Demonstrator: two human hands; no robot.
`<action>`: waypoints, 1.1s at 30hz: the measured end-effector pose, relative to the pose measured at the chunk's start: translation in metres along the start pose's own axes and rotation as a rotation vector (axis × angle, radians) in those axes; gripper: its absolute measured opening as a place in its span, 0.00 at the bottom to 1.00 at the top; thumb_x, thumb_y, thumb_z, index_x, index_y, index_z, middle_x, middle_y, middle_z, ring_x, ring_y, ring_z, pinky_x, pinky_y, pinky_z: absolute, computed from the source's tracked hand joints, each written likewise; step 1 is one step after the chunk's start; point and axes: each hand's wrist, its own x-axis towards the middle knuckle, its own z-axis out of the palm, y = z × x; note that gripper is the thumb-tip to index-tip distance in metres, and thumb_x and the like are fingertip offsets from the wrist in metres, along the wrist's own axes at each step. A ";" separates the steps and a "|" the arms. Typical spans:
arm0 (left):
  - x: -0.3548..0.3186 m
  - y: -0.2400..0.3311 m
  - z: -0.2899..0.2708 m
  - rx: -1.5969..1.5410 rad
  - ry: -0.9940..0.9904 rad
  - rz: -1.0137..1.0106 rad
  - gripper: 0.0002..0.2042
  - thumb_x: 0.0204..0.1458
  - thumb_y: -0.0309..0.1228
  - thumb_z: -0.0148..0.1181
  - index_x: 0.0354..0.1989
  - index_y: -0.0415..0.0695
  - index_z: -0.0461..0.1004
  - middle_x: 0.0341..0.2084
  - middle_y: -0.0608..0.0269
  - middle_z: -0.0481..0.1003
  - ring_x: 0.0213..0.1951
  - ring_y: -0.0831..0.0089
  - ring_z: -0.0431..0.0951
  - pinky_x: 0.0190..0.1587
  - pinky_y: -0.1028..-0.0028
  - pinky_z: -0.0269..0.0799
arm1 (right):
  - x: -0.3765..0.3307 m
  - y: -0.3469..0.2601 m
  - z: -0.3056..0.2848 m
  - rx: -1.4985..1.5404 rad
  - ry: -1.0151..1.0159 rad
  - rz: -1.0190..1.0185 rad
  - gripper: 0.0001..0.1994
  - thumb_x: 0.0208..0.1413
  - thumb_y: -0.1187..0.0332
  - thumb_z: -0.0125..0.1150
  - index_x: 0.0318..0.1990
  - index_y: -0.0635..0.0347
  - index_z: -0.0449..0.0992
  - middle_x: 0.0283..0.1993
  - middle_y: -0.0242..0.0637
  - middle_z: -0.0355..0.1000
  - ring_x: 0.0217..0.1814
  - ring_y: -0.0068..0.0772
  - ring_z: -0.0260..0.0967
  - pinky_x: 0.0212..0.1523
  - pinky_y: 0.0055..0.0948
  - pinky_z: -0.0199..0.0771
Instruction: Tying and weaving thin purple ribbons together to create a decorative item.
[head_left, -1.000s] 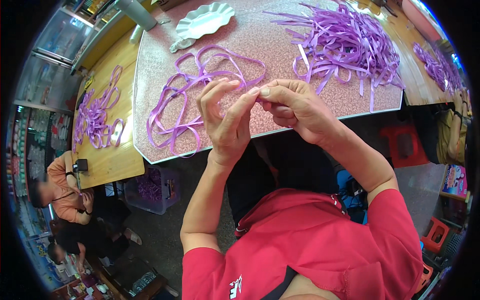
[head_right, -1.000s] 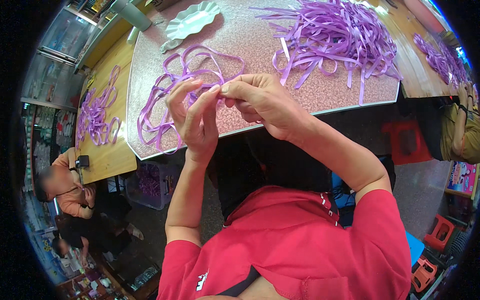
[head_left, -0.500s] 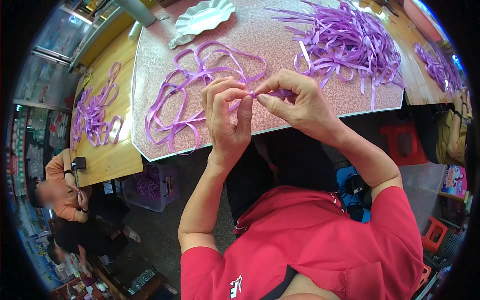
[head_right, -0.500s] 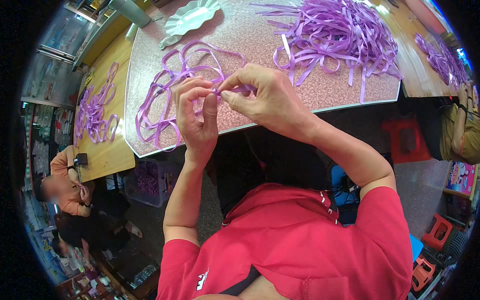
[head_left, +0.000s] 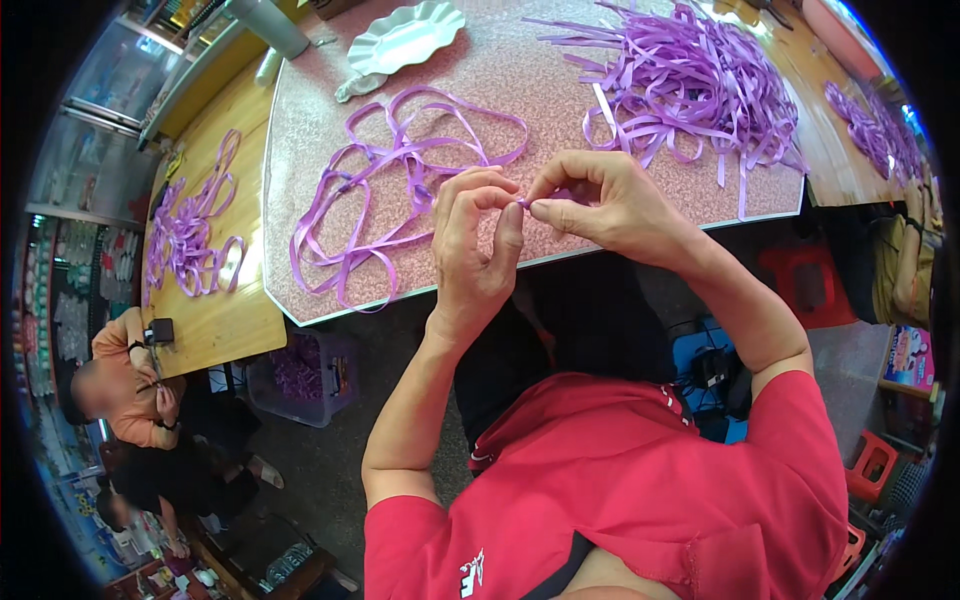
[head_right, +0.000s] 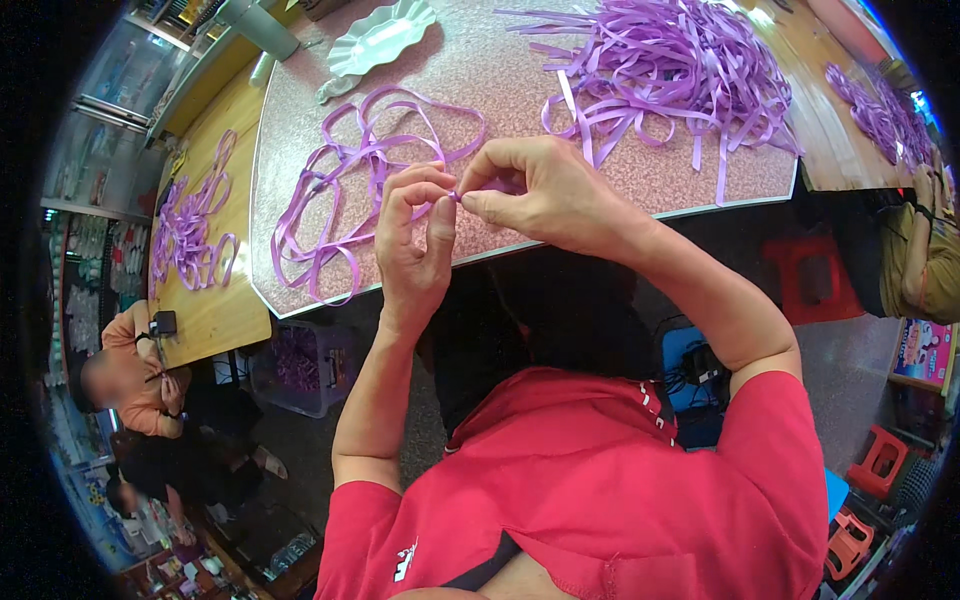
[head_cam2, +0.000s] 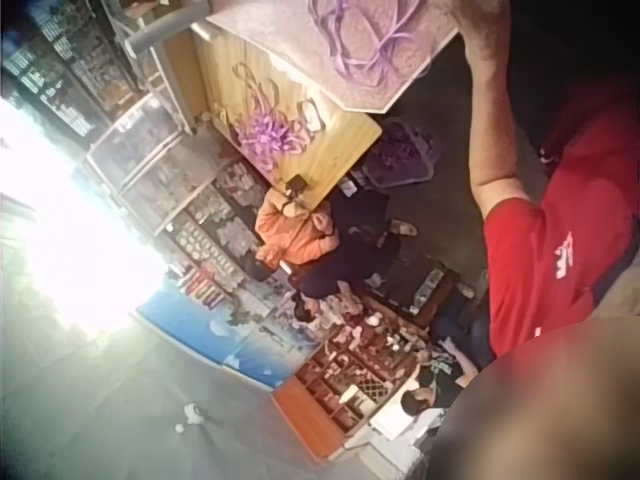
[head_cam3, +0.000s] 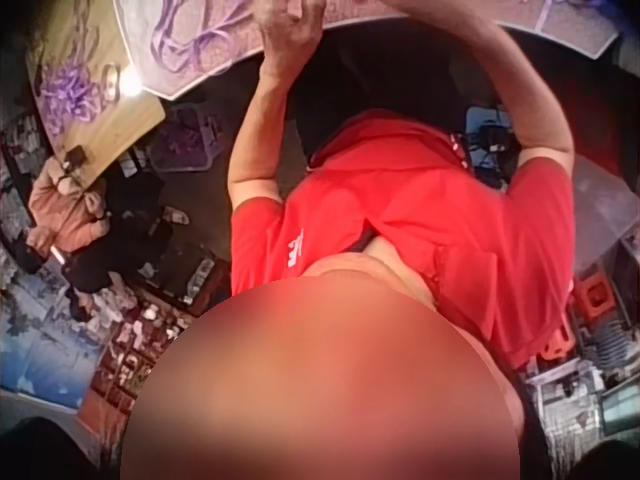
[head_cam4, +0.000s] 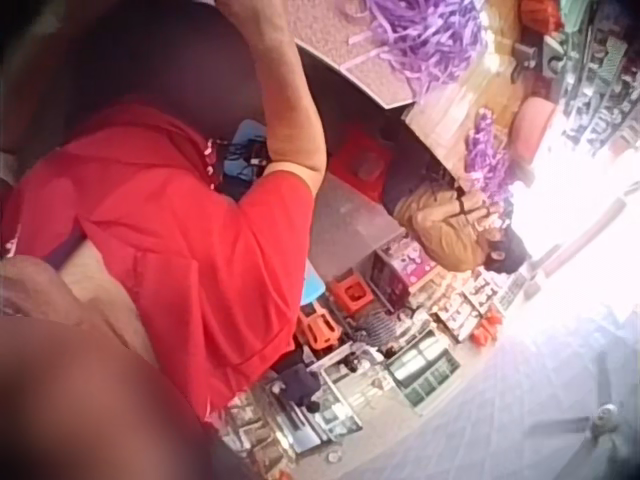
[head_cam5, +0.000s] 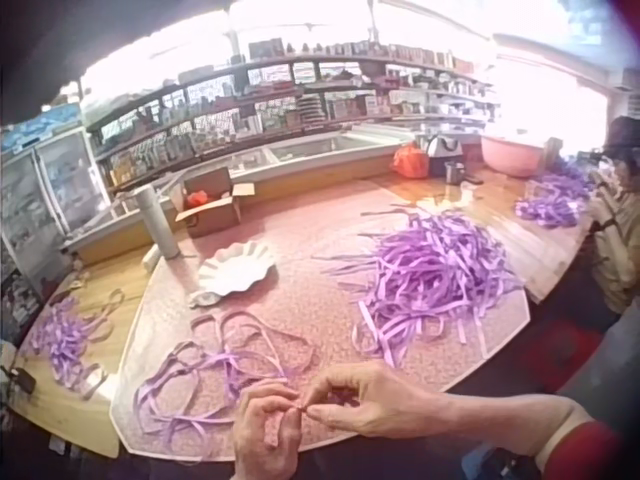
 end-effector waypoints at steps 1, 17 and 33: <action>0.000 0.001 0.001 -0.039 -0.001 -0.023 0.04 0.58 0.23 0.57 0.38 0.39 0.70 0.42 0.54 0.73 0.50 0.63 0.73 0.56 0.64 0.66 | -0.001 0.000 -0.001 0.000 0.002 0.000 0.05 0.59 0.72 0.63 0.38 0.64 0.78 0.32 0.24 0.72 0.30 0.11 0.64 0.28 0.16 0.61; -0.006 0.006 0.005 -0.508 -0.002 -0.350 0.06 0.61 0.28 0.57 0.39 0.38 0.71 0.43 0.57 0.73 0.49 0.70 0.73 0.54 0.71 0.66 | -0.008 -0.007 0.001 -0.376 0.129 -0.253 0.06 0.55 0.75 0.66 0.41 0.63 0.80 0.29 0.22 0.71 0.29 0.08 0.61 0.25 0.16 0.59; -0.004 0.008 0.008 -0.489 -0.092 -0.431 0.06 0.60 0.28 0.59 0.38 0.36 0.74 0.36 0.62 0.75 0.40 0.76 0.75 0.45 0.75 0.70 | -0.013 -0.002 -0.003 -0.302 0.101 -0.073 0.02 0.53 0.77 0.62 0.34 0.61 0.76 0.21 0.16 0.51 0.23 0.09 0.46 0.22 0.19 0.46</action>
